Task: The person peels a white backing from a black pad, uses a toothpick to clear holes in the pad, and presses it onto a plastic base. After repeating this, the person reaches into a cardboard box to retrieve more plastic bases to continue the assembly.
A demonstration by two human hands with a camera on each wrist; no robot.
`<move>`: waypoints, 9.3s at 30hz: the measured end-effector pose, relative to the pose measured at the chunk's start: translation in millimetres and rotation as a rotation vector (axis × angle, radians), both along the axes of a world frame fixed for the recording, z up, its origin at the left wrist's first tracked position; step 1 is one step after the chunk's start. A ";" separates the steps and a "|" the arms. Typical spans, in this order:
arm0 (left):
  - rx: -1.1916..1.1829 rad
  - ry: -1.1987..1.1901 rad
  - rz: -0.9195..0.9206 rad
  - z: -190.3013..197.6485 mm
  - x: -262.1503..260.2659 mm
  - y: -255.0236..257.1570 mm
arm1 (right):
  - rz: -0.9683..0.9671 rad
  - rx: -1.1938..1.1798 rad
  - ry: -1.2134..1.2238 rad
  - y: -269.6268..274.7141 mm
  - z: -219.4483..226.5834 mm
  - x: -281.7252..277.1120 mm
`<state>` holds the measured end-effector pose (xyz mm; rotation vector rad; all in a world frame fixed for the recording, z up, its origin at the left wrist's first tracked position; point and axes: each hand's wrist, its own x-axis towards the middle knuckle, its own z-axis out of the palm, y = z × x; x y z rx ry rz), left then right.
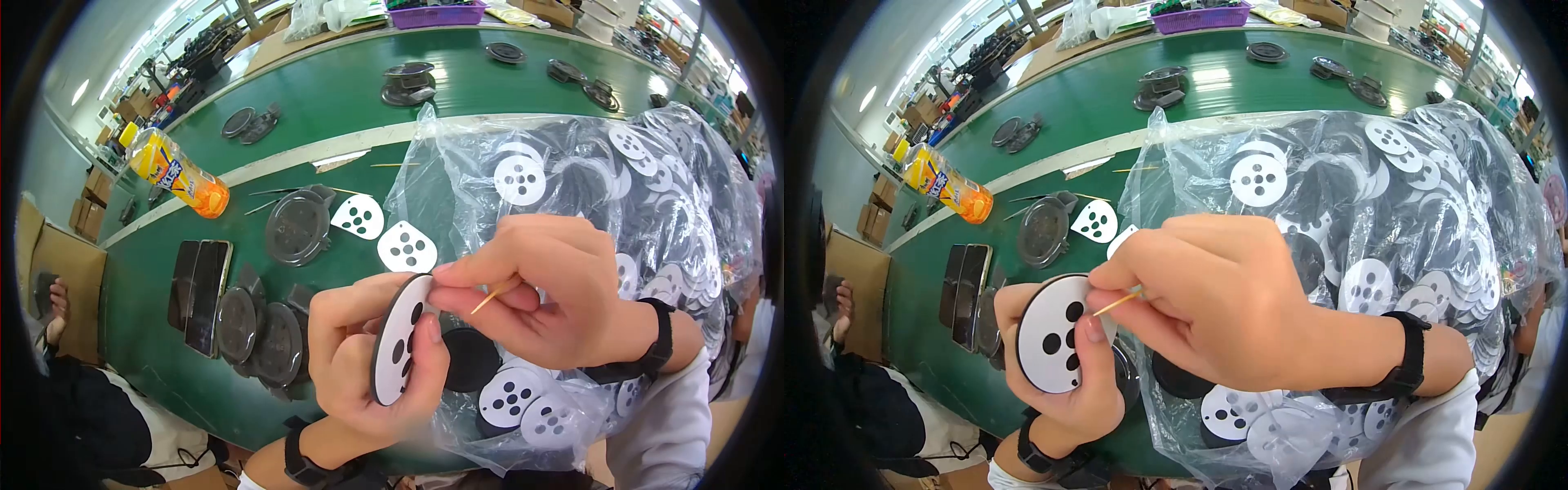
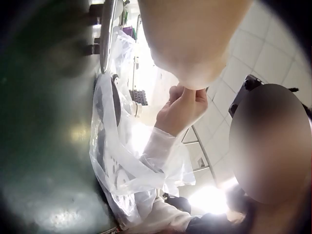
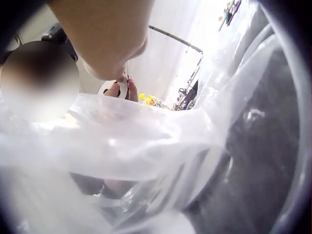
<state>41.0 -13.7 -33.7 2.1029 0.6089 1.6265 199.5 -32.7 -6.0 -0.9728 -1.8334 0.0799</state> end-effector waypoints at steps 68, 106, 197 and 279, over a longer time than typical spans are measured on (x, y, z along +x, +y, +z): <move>-1.058 -0.190 -0.708 20.7 -21.4 35.9 | 0.142 0.134 -0.082 12.8 4.0 14.8; -0.392 1.362 -0.298 30.8 -54.9 45.7 | 0.039 -0.291 0.083 22.9 8.5 29.2; -1.330 -0.348 -0.660 24.4 -14.8 14.4 | -0.007 0.175 -0.239 9.7 -0.9 -6.7; -0.187 0.900 -0.504 -4.1 -10.9 6.9 | 0.456 -0.934 0.228 14.1 -7.8 19.8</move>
